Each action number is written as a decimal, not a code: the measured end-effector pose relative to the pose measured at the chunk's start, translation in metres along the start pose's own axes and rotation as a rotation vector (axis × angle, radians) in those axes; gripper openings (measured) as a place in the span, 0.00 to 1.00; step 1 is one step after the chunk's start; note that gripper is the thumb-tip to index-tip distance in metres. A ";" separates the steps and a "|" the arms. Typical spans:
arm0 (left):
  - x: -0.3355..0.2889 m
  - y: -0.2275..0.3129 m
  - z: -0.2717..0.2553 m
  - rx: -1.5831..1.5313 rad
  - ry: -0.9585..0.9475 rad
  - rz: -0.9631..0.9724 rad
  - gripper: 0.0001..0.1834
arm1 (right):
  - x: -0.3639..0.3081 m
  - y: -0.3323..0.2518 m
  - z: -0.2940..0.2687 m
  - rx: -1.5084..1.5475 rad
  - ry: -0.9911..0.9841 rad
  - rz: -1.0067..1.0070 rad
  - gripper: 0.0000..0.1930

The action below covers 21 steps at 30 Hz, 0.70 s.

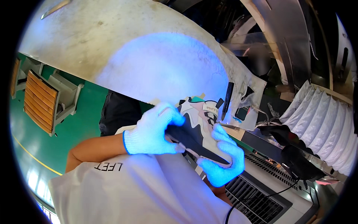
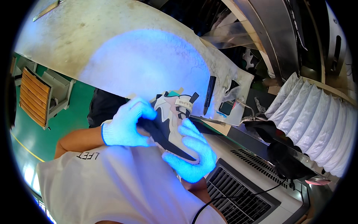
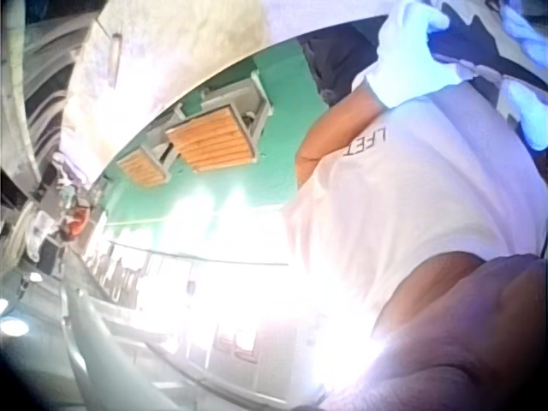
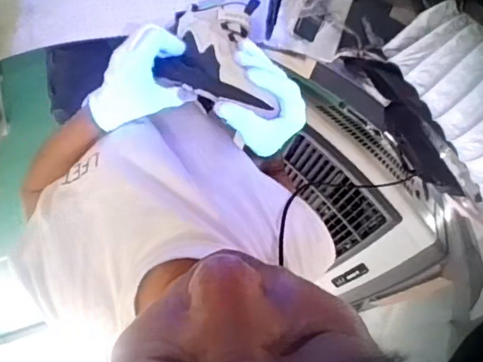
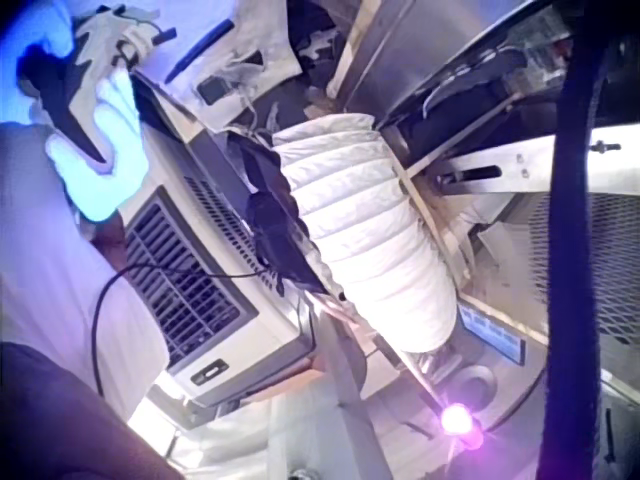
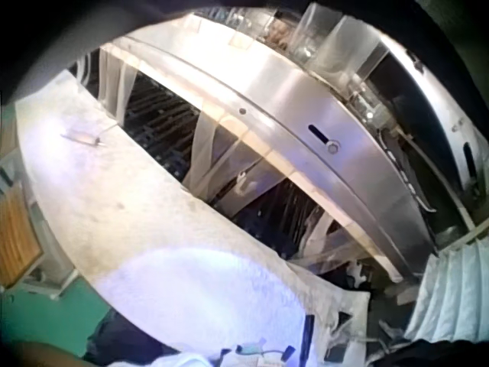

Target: The person assembles a sneaker on a factory workbench, wearing blue gloves. They insert a black insole into the shoe, press it down, and use a black tool to adjust the fit. The person repeatedly handles the shoe, checking the interior and exterior, and places it on a conveyor belt before retrieving it again.

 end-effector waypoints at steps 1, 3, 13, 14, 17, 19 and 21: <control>0.002 -0.002 0.000 0.004 -0.019 0.016 0.34 | 0.004 -0.002 0.001 -0.030 -0.032 0.002 0.37; 0.010 0.005 0.005 0.011 -0.080 0.045 0.32 | 0.008 -0.004 0.002 -0.089 -0.074 0.000 0.37; 0.049 0.034 0.019 -0.125 -0.175 0.296 0.22 | 0.015 0.017 -0.017 -0.049 -0.063 -0.304 0.26; 0.054 0.029 0.029 -0.207 -0.214 0.236 0.23 | 0.009 0.023 -0.022 -0.011 -0.006 -0.323 0.21; 0.070 0.038 0.037 -0.186 -0.276 0.096 0.27 | -0.002 0.050 -0.027 0.166 0.164 -0.358 0.17; 0.080 0.047 0.045 -0.049 -0.306 0.089 0.28 | -0.008 0.095 -0.036 0.294 0.092 -0.345 0.20; 0.091 0.055 0.045 0.055 -0.290 0.152 0.27 | -0.010 0.137 -0.040 0.358 -0.046 -0.303 0.25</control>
Point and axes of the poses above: each hand's wrist, its own x-axis towards the middle knuckle, its own z-axis out of the palm, y = z × x, the point moved 6 cm from there along x, towards the middle knuckle, and after that the axes turned 10 degrees about x, right-handed, at the moved point
